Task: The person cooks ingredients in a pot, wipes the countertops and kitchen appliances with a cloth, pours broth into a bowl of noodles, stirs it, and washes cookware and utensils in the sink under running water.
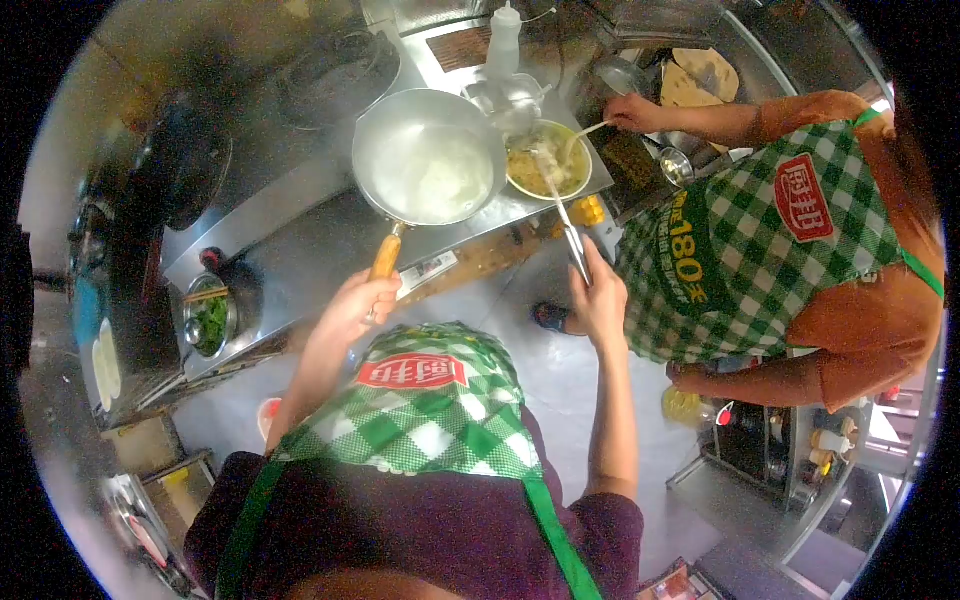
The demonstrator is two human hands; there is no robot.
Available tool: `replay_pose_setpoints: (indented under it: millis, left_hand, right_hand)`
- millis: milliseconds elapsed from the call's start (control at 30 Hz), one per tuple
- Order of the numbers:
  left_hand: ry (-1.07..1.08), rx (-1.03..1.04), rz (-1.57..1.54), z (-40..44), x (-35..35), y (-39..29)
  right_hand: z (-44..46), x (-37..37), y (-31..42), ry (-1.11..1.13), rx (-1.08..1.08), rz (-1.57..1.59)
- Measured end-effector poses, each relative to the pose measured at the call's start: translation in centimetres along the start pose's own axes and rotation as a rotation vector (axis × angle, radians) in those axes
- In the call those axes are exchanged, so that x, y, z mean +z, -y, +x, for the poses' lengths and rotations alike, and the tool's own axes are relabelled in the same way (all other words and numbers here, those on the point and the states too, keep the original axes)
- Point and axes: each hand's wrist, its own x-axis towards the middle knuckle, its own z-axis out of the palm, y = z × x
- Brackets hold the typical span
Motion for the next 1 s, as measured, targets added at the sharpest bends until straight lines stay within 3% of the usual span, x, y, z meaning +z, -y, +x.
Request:
replay_pose_setpoints:
  millis: [200,367,433,467,567,733,1000]
  left_hand:
    - [-0.002,-0.014,0.067,0.0,0.3,-0.3]
    - [0.061,0.058,0.028,0.5,-1.0,0.5]
    - [0.065,0.052,0.042,0.7,-1.1,0.6]
    - [0.061,0.042,0.049,0.6,-1.0,0.6]
    - [0.059,0.002,0.066,0.4,-0.9,0.4]
    - [0.056,-0.060,-0.027,0.3,-0.9,0.3]
    - [0.021,-0.038,0.007,0.7,-0.3,-1.0]
  right_hand:
    - [3.2,-1.3,3.6,0.369,-0.042,-0.427]
    - [5.0,-4.4,4.3,0.622,0.112,0.057]
    - [5.9,-5.4,4.6,0.809,0.438,0.238]
    - [5.9,-4.9,3.3,0.866,0.448,0.373]
    - [4.9,-2.2,2.0,0.881,0.652,0.739]
    - [2.6,-1.9,2.5,0.792,0.736,1.007]
    - [0.8,-1.7,2.2,0.534,0.750,1.074]
